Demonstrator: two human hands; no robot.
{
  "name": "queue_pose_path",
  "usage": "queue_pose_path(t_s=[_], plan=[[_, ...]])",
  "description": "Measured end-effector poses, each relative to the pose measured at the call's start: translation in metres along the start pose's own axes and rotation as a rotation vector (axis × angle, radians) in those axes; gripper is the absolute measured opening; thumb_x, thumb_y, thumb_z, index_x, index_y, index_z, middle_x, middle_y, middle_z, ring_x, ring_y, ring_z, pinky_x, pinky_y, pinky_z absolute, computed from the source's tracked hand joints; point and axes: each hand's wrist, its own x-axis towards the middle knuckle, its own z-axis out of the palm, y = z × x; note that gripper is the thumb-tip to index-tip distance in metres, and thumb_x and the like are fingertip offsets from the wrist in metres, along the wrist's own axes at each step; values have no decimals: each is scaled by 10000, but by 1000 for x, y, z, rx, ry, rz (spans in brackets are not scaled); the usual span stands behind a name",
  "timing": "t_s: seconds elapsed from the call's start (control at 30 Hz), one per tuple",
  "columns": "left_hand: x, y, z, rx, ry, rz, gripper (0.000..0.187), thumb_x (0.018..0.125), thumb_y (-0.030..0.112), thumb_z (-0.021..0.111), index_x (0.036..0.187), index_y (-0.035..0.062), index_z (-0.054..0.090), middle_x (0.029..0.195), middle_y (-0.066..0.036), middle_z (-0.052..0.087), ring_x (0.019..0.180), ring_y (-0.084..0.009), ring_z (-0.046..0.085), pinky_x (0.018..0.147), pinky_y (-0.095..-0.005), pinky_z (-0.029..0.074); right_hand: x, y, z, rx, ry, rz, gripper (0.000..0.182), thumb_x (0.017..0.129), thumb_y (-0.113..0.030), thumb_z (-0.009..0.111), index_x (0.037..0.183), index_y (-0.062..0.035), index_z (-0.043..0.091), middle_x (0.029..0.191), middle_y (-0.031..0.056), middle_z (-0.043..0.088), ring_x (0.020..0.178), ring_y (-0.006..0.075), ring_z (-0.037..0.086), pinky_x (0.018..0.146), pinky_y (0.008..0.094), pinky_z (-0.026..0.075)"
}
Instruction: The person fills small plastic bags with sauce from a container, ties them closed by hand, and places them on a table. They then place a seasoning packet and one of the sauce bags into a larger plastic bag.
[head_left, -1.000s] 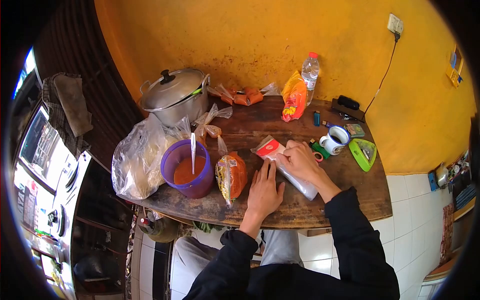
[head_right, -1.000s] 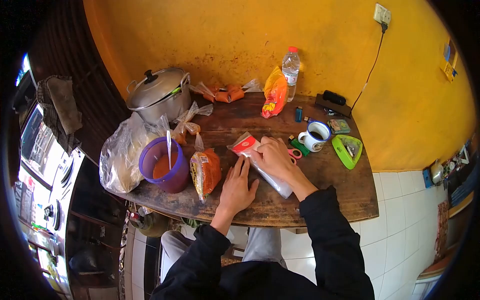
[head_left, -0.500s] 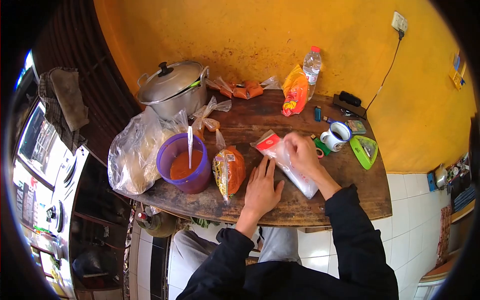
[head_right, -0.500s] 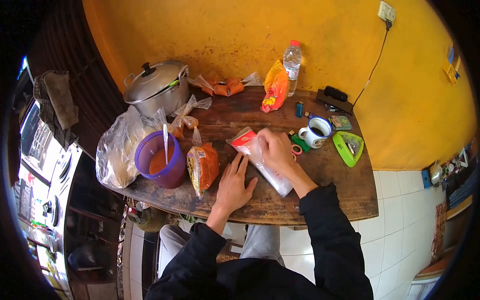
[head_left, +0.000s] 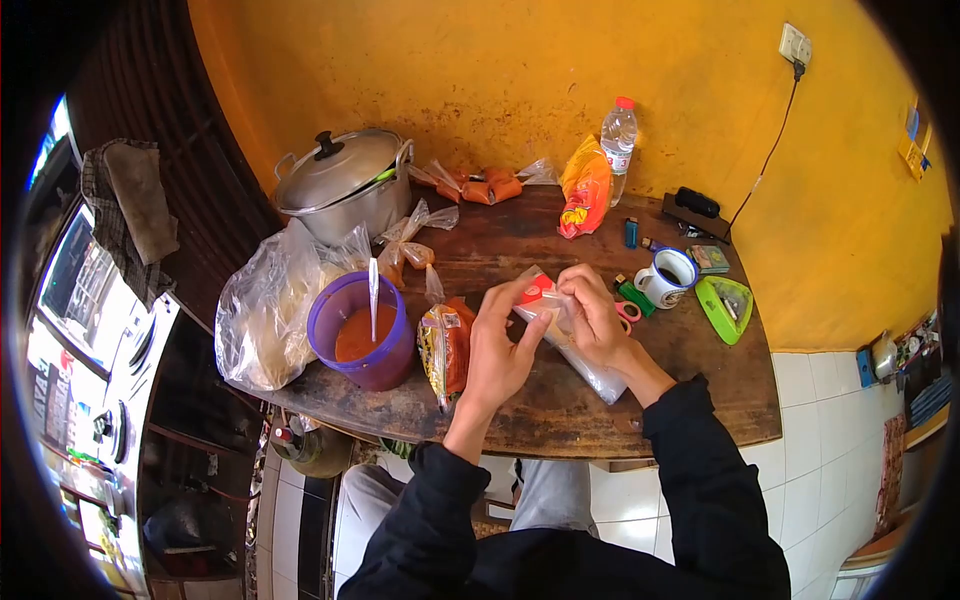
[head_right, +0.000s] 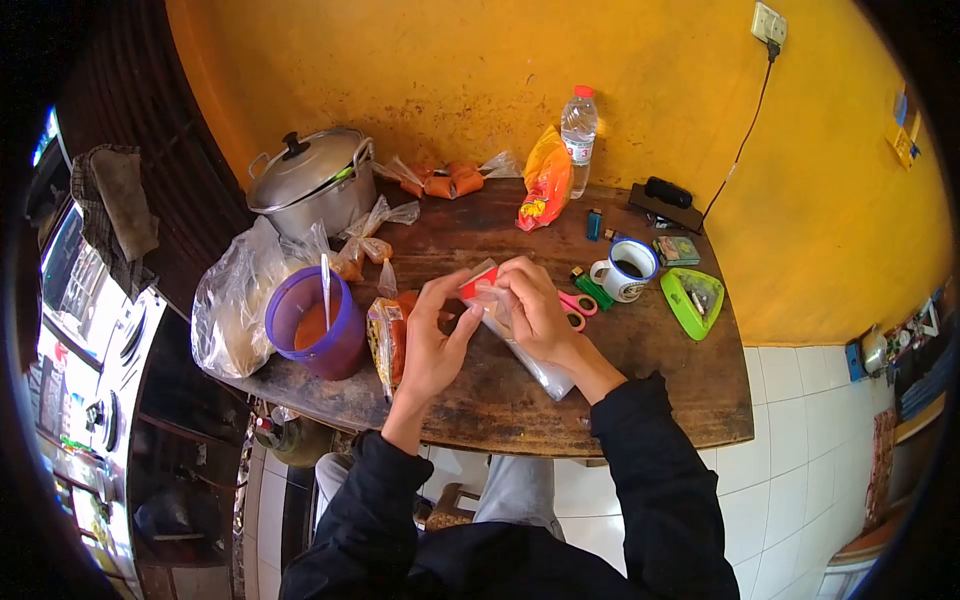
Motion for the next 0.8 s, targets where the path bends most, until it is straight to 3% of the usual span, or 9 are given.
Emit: queue_pose_path(t_s=[0.07, 0.13, 0.17, 0.27, 0.37, 0.4, 0.53, 0.7, 0.8], plan=[[4, 0, -1, 93, -76, 59, 322, 780, 36, 593, 1097, 6, 544, 1067, -131, 559, 930, -184, 548, 743, -281, 428, 1, -3, -1, -22, -38, -41, 59, 789, -1, 467, 844, -14, 486, 909, 119, 486, 833, 285, 472, 735, 346, 369], [4, -6, 2, 216, 3, 204, 144, 729, 49, 634, 849, -31, 625, 862, -165, 608, 778, -289, 584, 683, -319, 450, 1, -4, -1, -70, -85, -86, 91, 796, -25, 488, 880, -29, 522, 944, 120, 506, 859, 286, 487, 741, 358, 378], [3, -6, 3, 213, -5, 203, 144, 729, 49, 634, 849, -31, 625, 862, -165, 608, 778, -289, 584, 683, -319, 450, 0, -7, 1, -73, -81, -80, 91, 796, -25, 488, 880, -29, 522, 944, 120, 506, 859, 286, 487, 741, 358, 378], [-2, 4, -4, 246, 175, 189, 66, 696, 14, 653, 734, -28, 619, 672, -131, 605, 565, -266, 569, 549, -313, 448, 0, -21, 3, -153, 248, -177, 273, 742, -93, 589, 1001, -29, 527, 1028, 125, 507, 884, 299, 495, 759, 361, 379], [-6, 20, -16, 214, 178, 34, 75, 693, 20, 664, 704, -26, 605, 644, -113, 588, 540, -213, 557, 504, -293, 423, -1, -37, -6, -110, 164, -284, 353, 700, -114, 639, 1020, -30, 517, 1042, 135, 497, 908, 292, 491, 761, 361, 377], [-8, 19, -18, 192, 153, 19, 116, 684, 31, 683, 669, -22, 581, 609, -95, 563, 512, -173, 535, 460, -282, 390, 2, -41, 0, -140, 186, -250, 303, 695, -86, 648, 975, -46, 538, 948, 114, 537, 853, 272, 513, 734, 345, 380], [-12, 38, -28, 229, 28, -32, 131, 708, 53, 667, 662, -15, 564, 615, -102, 555, 517, -198, 528, 479, -304, 390, -1, -24, 7, -78, 111, -171, 128, 723, -18, 611, 831, -45, 548, 732, 71, 546, 713, 269, 528, 657, 327, 384], [-16, 38, -34, 463, -143, 18, 120, 757, 96, 616, 697, -1, 578, 663, -108, 565, 585, -249, 544, 564, -333, 414, -10, -17, 7, 44, -57, -48, 91, 743, -30, 595, 789, -39, 516, 747, 83, 536, 730, 280, 517, 671, 343, 384], [-20, 21, -31, 397, -86, 112, 85, 764, 72, 610, 744, -10, 601, 653, -105, 581, 557, -204, 555, 532, -307, 417, -7, -18, 8, 14, -40, -97, 99, 746, -40, 596, 790, -39, 508, 781, 88, 535, 759, 286, 510, 691, 352, 381]])
